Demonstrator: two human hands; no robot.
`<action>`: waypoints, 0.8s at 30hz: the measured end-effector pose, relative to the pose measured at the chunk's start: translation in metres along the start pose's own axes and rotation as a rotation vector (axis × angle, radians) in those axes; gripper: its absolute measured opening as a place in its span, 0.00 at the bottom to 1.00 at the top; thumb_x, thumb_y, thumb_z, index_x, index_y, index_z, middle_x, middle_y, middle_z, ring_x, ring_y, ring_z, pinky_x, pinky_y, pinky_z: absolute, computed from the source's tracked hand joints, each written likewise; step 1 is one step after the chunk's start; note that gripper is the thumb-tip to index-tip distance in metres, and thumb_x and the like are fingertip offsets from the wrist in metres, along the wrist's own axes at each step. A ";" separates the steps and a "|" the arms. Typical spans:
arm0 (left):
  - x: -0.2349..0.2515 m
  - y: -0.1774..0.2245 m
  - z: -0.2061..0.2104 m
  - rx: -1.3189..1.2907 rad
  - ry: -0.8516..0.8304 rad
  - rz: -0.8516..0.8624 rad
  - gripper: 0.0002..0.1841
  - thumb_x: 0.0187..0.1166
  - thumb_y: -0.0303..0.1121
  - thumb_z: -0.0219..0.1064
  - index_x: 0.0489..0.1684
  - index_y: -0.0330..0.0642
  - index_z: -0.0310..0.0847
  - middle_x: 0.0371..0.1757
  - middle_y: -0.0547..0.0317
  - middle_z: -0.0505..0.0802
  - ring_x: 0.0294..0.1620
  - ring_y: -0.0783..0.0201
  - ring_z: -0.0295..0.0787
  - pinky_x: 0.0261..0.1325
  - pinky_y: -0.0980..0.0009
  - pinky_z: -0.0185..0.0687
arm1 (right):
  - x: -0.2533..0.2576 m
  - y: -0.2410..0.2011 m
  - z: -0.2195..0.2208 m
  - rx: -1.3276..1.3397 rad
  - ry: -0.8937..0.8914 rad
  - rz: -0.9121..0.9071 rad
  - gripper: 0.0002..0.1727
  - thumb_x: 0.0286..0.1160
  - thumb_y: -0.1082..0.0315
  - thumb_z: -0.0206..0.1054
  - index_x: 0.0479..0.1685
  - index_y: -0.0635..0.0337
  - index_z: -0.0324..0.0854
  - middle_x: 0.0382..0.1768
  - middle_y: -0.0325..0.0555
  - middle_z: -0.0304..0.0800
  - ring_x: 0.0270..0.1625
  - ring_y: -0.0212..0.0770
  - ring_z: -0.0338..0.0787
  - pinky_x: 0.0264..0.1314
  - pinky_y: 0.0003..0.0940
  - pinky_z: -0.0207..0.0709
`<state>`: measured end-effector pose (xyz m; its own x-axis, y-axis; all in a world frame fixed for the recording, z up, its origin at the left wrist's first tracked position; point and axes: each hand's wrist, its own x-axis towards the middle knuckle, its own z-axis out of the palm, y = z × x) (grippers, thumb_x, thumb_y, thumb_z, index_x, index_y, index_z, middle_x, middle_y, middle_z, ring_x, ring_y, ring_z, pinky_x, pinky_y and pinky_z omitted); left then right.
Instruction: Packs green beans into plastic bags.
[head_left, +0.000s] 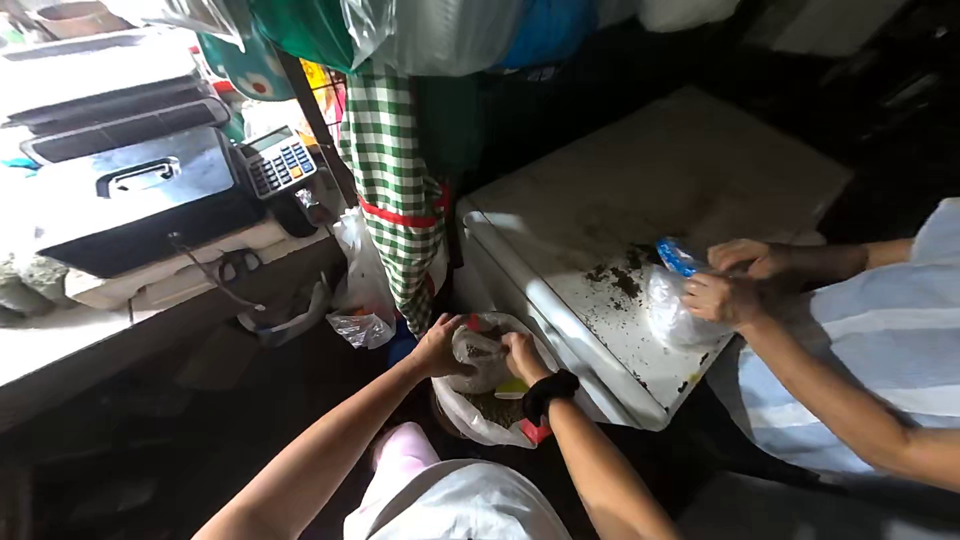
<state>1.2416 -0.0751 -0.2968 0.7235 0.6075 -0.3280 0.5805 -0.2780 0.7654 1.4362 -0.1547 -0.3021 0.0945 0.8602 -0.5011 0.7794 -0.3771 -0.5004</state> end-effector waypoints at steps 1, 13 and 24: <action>0.006 -0.003 0.008 0.027 -0.041 -0.012 0.61 0.44 0.41 0.94 0.90 0.47 0.61 0.85 0.28 0.64 0.79 0.36 0.72 0.75 0.46 0.77 | 0.000 0.002 -0.001 -0.018 0.013 -0.007 0.13 0.73 0.81 0.64 0.53 0.74 0.87 0.60 0.69 0.88 0.71 0.62 0.83 0.81 0.55 0.68; 0.017 0.052 0.003 0.068 -0.025 0.381 0.10 0.75 0.26 0.70 0.42 0.23 0.89 0.47 0.33 0.93 0.54 0.41 0.91 0.66 0.46 0.79 | -0.063 -0.020 -0.021 0.346 0.563 -0.311 0.08 0.64 0.74 0.74 0.39 0.70 0.94 0.40 0.57 0.96 0.47 0.45 0.95 0.57 0.40 0.86; -0.053 0.285 -0.189 0.322 0.358 1.539 0.10 0.68 0.22 0.63 0.34 0.40 0.93 0.31 0.56 0.90 0.31 0.66 0.88 0.35 0.73 0.85 | -0.250 0.023 0.006 1.146 1.107 0.251 0.14 0.85 0.73 0.61 0.61 0.73 0.82 0.45 0.51 0.92 0.37 0.38 0.94 0.42 0.37 0.92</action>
<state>1.2979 -0.0458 0.0437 0.5714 -0.2613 0.7779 -0.4942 -0.8664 0.0720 1.4269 -0.3808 -0.1928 0.9161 0.3620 -0.1721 -0.1260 -0.1475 -0.9810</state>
